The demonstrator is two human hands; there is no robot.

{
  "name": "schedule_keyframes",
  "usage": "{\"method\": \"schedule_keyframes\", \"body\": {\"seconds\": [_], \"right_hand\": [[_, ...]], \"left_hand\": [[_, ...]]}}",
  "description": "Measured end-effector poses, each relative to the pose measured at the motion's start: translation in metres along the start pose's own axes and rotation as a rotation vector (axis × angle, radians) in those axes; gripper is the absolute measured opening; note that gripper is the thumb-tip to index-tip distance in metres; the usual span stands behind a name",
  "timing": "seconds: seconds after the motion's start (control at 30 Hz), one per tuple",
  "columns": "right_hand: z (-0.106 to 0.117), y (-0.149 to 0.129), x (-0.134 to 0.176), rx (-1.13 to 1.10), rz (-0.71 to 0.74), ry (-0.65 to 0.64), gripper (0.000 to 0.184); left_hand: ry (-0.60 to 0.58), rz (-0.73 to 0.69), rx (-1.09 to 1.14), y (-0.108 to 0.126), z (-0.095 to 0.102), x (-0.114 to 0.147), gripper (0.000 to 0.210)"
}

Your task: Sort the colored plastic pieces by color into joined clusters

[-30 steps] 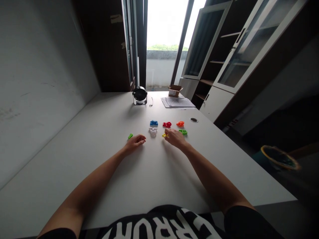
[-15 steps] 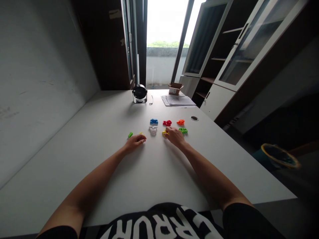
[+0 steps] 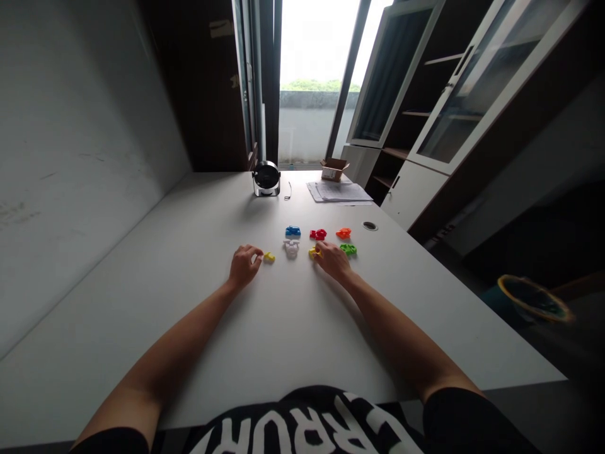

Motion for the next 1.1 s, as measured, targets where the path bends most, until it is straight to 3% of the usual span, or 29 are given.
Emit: {"method": "schedule_keyframes", "body": {"seconds": [0.17, 0.47, 0.7, 1.1], "right_hand": [[0.001, -0.006, 0.0, -0.033, 0.011, 0.041, 0.011], [0.0, -0.053, 0.008, -0.236, 0.16, -0.08, 0.015], [-0.014, -0.077, 0.02, -0.367, 0.243, -0.171, 0.007], [-0.024, -0.076, 0.023, -0.388, 0.199, -0.09, 0.017]], "left_hand": [[0.004, 0.023, -0.098, -0.012, -0.005, -0.001, 0.024], [-0.221, -0.165, -0.05, -0.006, -0.022, 0.003, 0.05], [-0.274, -0.209, -0.007, 0.001, -0.023, 0.003, 0.037], [-0.3, -0.205, 0.055, 0.019, -0.023, 0.008, 0.022]]}}
Point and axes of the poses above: each hand's wrist, its own x-axis away from the middle knuckle, its own z-axis out of the back of the hand, y = z × x, the point moved 5 cm from there along -x, towards the middle knuckle, and after that the axes turned 2 degrees about x, right-handed, at the moved point
